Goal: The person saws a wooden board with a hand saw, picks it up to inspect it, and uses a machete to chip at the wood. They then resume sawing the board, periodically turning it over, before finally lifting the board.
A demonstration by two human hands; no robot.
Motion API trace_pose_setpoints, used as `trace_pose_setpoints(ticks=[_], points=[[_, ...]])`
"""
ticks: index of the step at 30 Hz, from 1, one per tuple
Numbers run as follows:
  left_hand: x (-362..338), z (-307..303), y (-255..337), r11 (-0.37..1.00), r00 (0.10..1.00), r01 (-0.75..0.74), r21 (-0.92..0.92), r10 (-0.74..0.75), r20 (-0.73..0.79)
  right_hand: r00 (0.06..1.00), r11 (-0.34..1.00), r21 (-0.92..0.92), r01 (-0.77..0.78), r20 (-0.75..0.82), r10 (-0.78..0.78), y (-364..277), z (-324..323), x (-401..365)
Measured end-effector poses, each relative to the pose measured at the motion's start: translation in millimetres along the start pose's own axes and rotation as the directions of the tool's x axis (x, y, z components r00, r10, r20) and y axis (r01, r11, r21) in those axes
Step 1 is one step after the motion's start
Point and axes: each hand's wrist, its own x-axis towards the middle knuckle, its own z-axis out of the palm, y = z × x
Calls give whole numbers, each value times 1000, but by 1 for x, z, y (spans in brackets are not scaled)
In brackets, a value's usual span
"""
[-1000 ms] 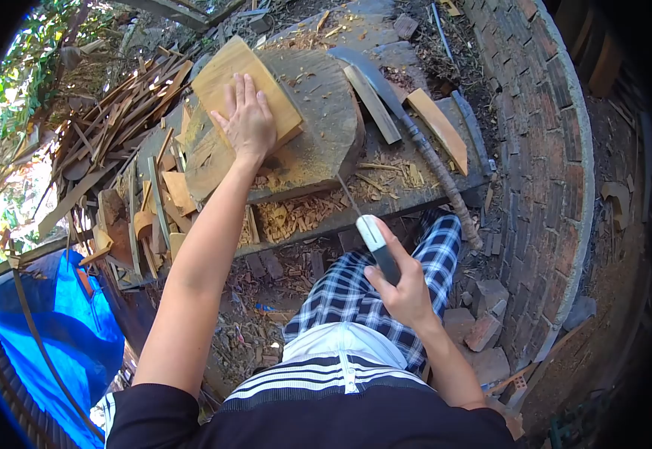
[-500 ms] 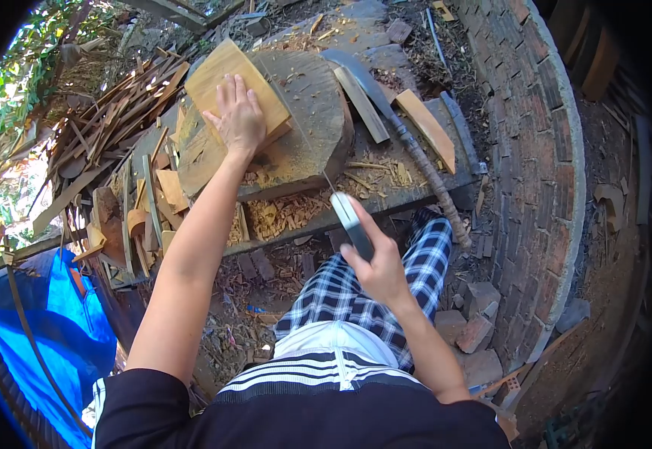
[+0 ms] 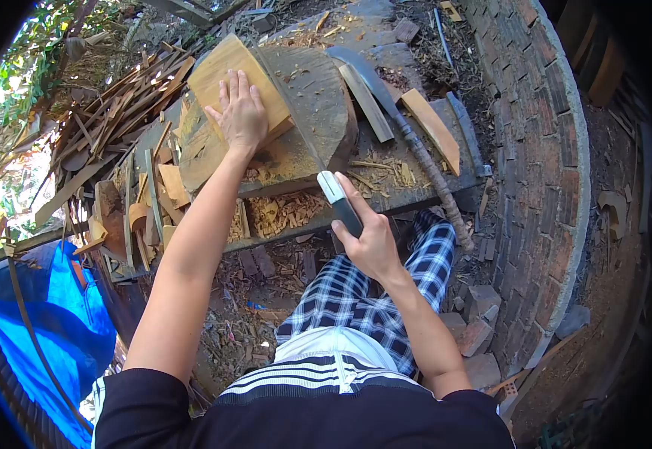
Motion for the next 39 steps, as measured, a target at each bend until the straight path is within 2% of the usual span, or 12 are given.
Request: trace_pose_setpoints(ticks=[8,10,15,17,19,21,23,26,29,32,36,39], points=[[1,1,-2,1000,1000,-16,-11,16,-22,994,992,-66,-110,23,111,-6,-16,-63],[1,0,-1,1000,1000,-9,-5,9,-6,999,996,-91,20,-42,-24,-7,-17,-57],[0,0,-2,1000,1000,-10,-14,10,-7,997,999,10,-44,-55,44,-19,-25,-39],[1,0,-1,1000,1000,-5,-30,5,-13,988,992,-44,120,-94,-123,-6,-23,-39],[-1,-3,-1,997,1000,-31,-64,31,-6,995,997,-39,73,-65,-76,-12,-22,-43],[-2,-5,-1,998,1000,-29,-63,29,-6,990,991,31,-132,47,131,-22,-21,-45],[-1,-5,1,997,999,-33,-66,32,-16,989,989,32,-143,48,142,-21,-16,-42],[0,-5,0,998,1000,-20,-58,20,-9,1000,1000,-6,7,-21,-7,-14,-10,-30],[-3,-3,2,999,1000,3,-52,-4,-19,991,990,59,-125,59,121,-22,-8,-16],[1,-2,1,999,998,42,-34,-43,-43,999,999,40,36,-11,-35,-7,-2,-25],[-3,-1,2,1000,1000,0,-11,0,-8,993,987,116,-114,45,109,-15,-7,-40],[-2,-1,4,1000,1000,13,-6,-14,-18,977,980,-29,-195,82,197,-30,-8,-5]])
